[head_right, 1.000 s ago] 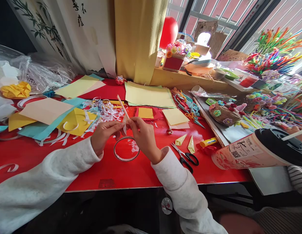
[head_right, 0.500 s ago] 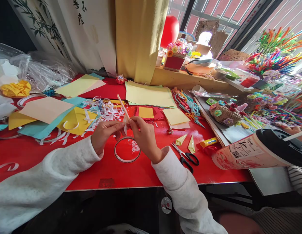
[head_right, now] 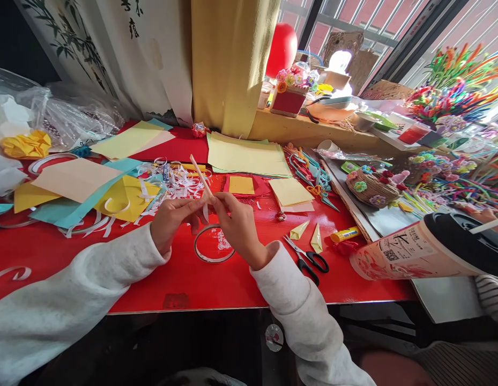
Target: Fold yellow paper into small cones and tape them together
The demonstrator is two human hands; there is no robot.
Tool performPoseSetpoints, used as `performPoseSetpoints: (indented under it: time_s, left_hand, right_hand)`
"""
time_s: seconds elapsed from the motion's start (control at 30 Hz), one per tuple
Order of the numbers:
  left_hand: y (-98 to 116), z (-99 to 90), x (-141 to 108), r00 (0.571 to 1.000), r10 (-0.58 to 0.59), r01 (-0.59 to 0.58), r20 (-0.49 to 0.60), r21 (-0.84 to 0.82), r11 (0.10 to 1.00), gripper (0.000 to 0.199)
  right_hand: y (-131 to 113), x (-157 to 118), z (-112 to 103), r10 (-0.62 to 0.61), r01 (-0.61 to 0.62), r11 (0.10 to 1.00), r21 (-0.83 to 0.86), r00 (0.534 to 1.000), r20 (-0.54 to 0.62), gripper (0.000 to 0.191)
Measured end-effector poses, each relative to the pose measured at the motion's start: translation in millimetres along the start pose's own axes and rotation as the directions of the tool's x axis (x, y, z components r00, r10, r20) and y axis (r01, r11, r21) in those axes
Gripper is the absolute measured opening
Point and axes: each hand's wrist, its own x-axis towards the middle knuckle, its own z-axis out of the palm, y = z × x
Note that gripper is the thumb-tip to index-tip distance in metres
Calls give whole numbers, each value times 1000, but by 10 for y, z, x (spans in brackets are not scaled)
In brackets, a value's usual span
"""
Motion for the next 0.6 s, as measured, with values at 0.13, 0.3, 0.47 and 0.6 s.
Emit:
performPoseSetpoints:
  time_s: [0.13,0.3,0.47,0.6]
  left_hand:
    - [9,9,-5,1000,-14,15,-9,9,1000,32]
    - [33,19,-14,999,-28,28,-20,5,1000,31]
    - [46,16,-7,999,-46,46,-19,2,999,34]
    - [34,-2,12,997,-82,82,-17,4,997,39]
  right_hand:
    - [-5,-3,-2,-14,14,1000,-10,1000,11,18]
    - [-7,-3,-1,-35,36,999,-23,999,28,18]
    - [-10,-1,-6,-43,43,999,0,998,46,18]
    - [-4,-6,-5,-47,46,998,30,998,50,17]
